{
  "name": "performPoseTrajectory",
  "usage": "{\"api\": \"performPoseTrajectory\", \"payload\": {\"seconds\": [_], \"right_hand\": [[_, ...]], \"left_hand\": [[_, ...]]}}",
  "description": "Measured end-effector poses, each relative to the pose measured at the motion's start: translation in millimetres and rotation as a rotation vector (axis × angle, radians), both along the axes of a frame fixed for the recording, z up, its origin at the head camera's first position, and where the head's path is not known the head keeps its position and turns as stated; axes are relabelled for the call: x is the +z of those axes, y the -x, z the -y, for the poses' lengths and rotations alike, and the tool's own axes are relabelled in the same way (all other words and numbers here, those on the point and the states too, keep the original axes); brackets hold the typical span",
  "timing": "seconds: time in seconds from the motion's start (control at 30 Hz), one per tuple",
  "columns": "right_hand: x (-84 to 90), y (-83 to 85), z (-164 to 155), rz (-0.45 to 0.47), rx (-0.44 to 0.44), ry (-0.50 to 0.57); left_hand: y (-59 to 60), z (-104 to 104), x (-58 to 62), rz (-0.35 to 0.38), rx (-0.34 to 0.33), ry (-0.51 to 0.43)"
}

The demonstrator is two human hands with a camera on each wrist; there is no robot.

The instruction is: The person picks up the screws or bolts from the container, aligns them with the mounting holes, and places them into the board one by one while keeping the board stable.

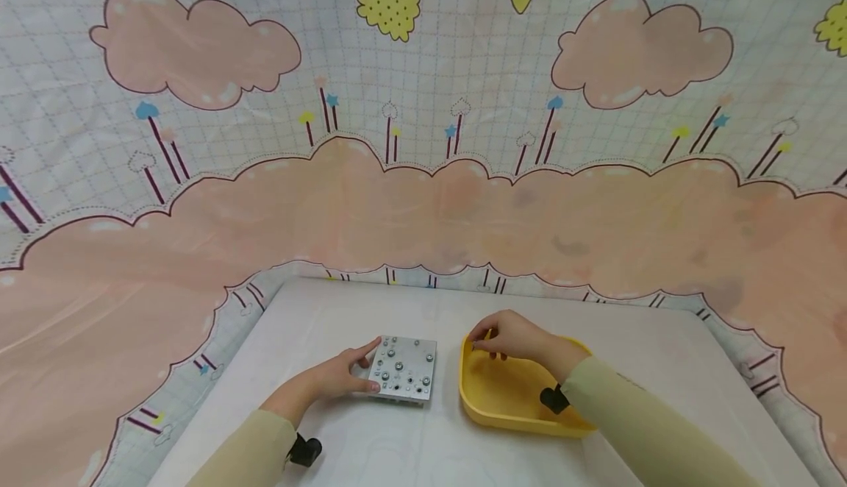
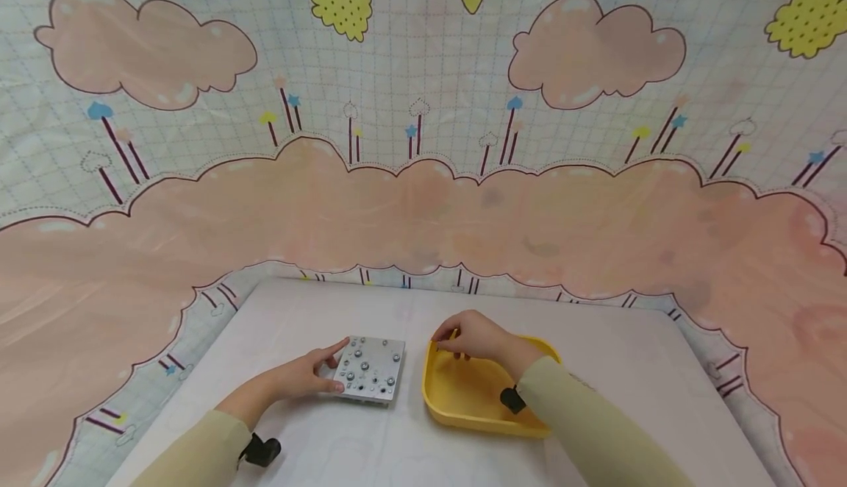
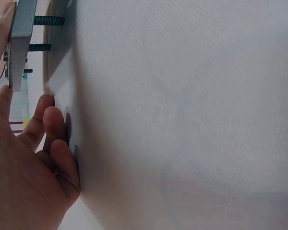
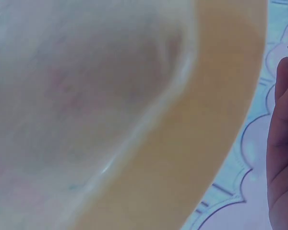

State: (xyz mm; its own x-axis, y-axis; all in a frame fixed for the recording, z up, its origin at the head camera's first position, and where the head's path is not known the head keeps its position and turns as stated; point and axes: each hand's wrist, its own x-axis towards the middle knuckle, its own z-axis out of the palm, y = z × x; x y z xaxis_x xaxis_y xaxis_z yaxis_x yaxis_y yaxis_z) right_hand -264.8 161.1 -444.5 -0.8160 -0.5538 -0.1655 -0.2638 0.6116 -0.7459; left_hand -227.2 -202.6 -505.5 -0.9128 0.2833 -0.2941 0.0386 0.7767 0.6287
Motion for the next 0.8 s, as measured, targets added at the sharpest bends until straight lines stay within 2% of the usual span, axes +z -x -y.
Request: {"api": "performPoseTrajectory", "payload": {"seconds": [0.4, 0.8], "right_hand": [[6.0, -4.5, 41, 0.009, 0.066, -0.009], [10.3, -6.4, 80, -0.004, 0.165, -0.065]], "left_hand": [[2.0, -1, -4.9, 0.004, -0.015, -0.012], [0.8, 0, -3.1, 0.018, 0.012, 0.012]]}}
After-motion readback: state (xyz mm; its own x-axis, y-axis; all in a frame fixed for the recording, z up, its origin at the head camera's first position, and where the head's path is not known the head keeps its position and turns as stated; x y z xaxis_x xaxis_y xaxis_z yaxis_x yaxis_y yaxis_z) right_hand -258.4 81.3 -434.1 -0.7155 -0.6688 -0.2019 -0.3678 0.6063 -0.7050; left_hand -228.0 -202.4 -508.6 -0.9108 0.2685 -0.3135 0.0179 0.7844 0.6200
